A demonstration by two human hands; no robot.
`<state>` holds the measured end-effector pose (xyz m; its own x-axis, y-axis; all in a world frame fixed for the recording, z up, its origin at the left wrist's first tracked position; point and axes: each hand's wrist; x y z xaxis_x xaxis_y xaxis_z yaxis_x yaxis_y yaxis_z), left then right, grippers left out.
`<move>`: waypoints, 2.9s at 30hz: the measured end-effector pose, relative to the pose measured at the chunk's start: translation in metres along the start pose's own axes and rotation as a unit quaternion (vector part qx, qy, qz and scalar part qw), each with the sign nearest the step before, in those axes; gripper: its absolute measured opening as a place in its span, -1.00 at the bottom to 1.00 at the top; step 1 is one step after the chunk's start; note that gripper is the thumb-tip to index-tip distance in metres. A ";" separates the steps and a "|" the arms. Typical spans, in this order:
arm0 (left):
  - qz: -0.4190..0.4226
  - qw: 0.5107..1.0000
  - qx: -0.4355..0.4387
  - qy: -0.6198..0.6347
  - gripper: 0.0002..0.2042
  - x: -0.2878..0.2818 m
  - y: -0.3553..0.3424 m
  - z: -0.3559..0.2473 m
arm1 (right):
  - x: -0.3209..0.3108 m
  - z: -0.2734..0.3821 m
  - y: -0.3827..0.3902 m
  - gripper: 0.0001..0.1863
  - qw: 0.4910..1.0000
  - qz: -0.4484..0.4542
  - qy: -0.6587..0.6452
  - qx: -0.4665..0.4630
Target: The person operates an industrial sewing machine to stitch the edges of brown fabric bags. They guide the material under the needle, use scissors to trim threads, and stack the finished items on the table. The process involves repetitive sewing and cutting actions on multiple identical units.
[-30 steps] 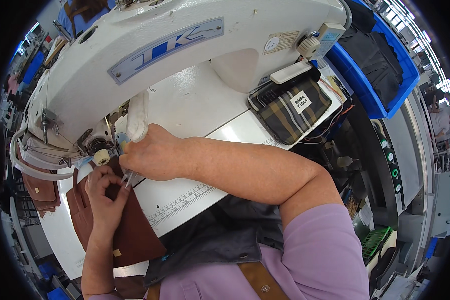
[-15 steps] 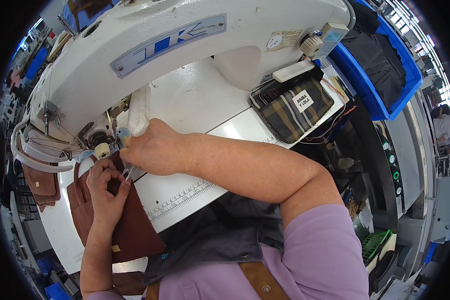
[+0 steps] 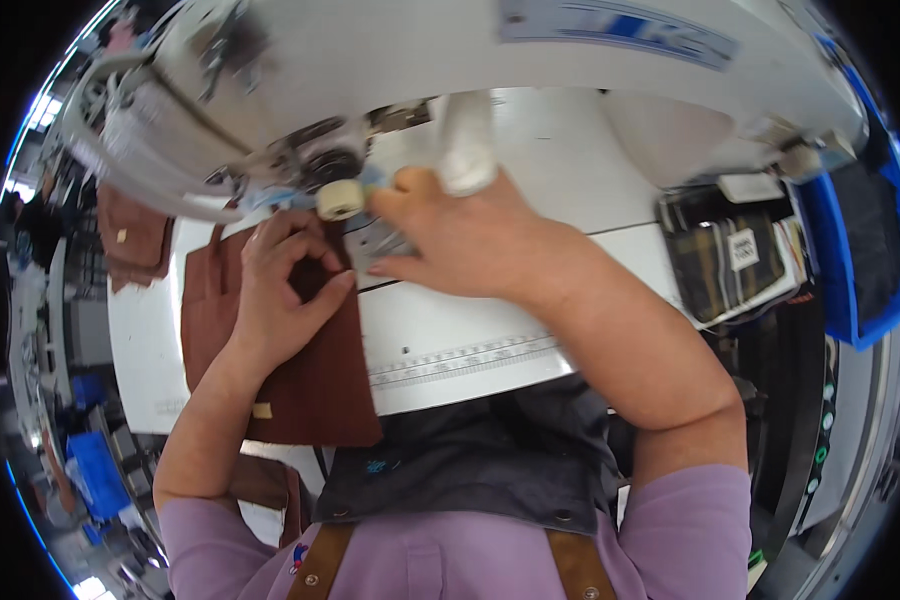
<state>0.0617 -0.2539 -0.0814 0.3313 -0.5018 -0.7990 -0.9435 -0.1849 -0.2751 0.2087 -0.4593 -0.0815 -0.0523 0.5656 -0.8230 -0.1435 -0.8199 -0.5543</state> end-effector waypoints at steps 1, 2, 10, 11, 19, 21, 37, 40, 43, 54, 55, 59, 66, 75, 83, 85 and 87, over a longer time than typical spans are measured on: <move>-0.005 1.000 0.018 -0.004 -0.77 -0.004 0.002 -0.002 | 0.000 0.000 -0.003 -0.61 0.999 0.026 -0.031 0.004; 0.009 1.000 0.002 -0.006 -0.77 -0.004 0.004 -0.003 | -0.003 -0.002 -0.005 -0.61 0.997 0.055 -0.051 0.014; 0.023 0.999 -0.035 0.000 -0.84 -0.004 0.004 -0.003 | 0.003 -0.002 -0.008 -0.74 0.993 0.050 -0.104 0.004; 0.020 0.999 -0.030 0.003 -0.85 -0.003 0.002 -0.002 | 0.005 -0.002 -0.007 -0.75 0.993 0.050 -0.106 0.004; 0.018 0.999 -0.030 0.012 -0.87 -0.002 0.001 0.000 | 0.009 0.003 -0.008 -0.79 0.992 0.056 -0.109 -0.014; 0.018 0.999 -0.034 0.023 -0.87 -0.001 0.000 0.002 | 0.009 0.003 -0.008 -0.78 0.994 0.051 -0.096 -0.025; 0.000 1.000 -0.013 0.003 -0.85 0.001 -0.002 0.004 | 0.007 0.004 -0.007 -0.80 0.997 0.030 -0.071 -0.018; -0.016 1.000 -0.015 0.000 -0.85 0.003 -0.005 0.006 | 0.007 0.002 -0.007 -0.81 0.995 0.030 -0.094 -0.001; -0.012 1.000 -0.026 0.009 -0.86 0.005 -0.008 0.009 | 0.005 0.008 -0.007 -0.79 0.993 0.061 -0.099 0.022; 0.015 0.998 0.008 0.057 -0.80 -0.005 -0.007 0.012 | 0.010 0.006 -0.008 -0.81 0.997 0.032 -0.064 -0.010; 0.010 0.999 0.047 0.026 -0.76 -0.008 -0.004 0.014 | 0.010 0.006 -0.008 -0.80 0.997 0.027 -0.065 -0.014; 0.033 0.994 0.090 -0.050 -0.63 -0.014 0.014 0.009 | 0.009 0.009 -0.008 -0.80 0.997 0.034 -0.063 -0.007; 0.015 0.996 0.076 -0.049 -0.62 -0.006 0.010 0.007 | 0.010 0.009 -0.008 -0.79 0.995 0.066 -0.047 0.066; -0.022 0.995 0.097 -0.026 -0.63 0.001 -0.013 0.015 | 0.016 -0.003 -0.014 -0.78 0.995 0.022 -0.039 0.093; -0.024 0.995 0.091 -0.042 -0.62 -0.001 -0.018 0.019 | 0.022 -0.004 -0.016 -0.78 0.994 0.025 -0.045 0.101; -0.023 0.995 0.091 -0.042 -0.63 -0.001 -0.019 0.019 | 0.023 -0.004 -0.017 -0.78 0.993 0.025 -0.045 0.105; -0.021 0.995 0.088 -0.042 -0.63 -0.001 -0.020 0.020 | 0.030 -0.008 -0.014 -0.77 0.996 -0.008 -0.023 0.087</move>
<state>0.0798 -0.2330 -0.0859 0.3755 -0.4227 -0.8248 -0.9184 -0.0503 -0.3923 0.2167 -0.4315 -0.0999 -0.0934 0.5846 -0.8059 -0.3128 -0.7857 -0.5337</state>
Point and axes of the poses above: each hand's wrist, its own y-axis away from the middle knuckle, its own x-axis out of the palm, z = x × y, and after that the axes turned 6 degrees about -x, right-handed
